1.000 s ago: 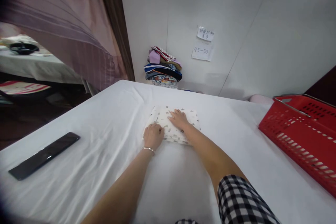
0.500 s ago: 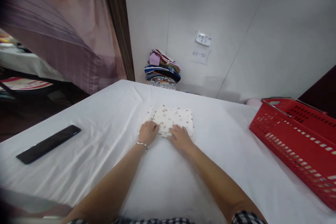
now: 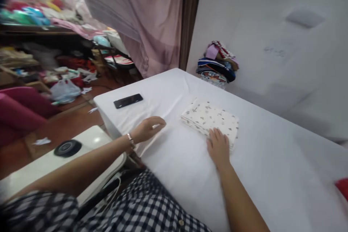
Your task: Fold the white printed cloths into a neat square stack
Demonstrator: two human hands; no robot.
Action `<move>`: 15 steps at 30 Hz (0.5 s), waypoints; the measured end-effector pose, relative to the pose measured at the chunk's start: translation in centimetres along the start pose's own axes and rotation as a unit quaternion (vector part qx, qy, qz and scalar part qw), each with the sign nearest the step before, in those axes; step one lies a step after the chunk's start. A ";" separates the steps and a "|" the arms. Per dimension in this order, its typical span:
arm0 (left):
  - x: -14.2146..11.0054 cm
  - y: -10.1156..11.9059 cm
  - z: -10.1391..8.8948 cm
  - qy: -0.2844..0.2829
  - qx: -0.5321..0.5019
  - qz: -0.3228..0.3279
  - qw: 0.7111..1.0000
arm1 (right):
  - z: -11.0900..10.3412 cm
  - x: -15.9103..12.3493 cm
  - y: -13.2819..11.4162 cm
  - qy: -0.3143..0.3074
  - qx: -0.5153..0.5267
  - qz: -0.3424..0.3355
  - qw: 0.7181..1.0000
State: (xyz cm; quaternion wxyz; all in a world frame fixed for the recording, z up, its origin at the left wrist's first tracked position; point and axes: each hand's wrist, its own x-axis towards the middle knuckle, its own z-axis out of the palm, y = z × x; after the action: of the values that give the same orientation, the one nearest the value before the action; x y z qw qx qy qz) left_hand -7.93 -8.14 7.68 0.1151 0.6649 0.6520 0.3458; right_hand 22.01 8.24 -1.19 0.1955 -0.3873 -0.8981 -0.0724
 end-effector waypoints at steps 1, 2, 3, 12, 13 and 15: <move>-1.6 -0.6 -1.2 0.013 -0.011 -0.046 0.999 | 0.0 -0.1 0.1 0.006 -0.002 -0.005 1.000; -3.2 -1.3 -2.4 0.027 -0.016 -0.096 0.995 | 0.1 -0.1 0.2 0.012 -0.004 -0.010 1.000; -4.8 -2.1 -3.5 0.049 -0.015 -0.144 0.988 | 0.1 -0.2 0.3 0.018 -0.004 -0.014 1.000; -18.0 -7.1 -8.9 -0.017 -0.078 -0.517 0.852 | 0.6 -0.3 0.6 0.046 0.009 -0.032 0.998; -19.1 -7.4 -8.6 -0.073 -0.093 -0.563 0.818 | 0.6 -0.3 0.6 0.046 0.008 -0.032 0.998; -20.9 -8.1 -7.1 -0.163 -0.104 -0.630 0.752 | 0.5 -0.2 0.6 0.046 0.008 -0.032 0.998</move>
State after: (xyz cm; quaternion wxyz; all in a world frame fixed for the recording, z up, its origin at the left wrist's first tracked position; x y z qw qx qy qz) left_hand -16.81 -29.09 1.51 0.4802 0.1333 0.8545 0.1468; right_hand 22.44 8.64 -1.80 0.2373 -0.3534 -0.9004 -0.0892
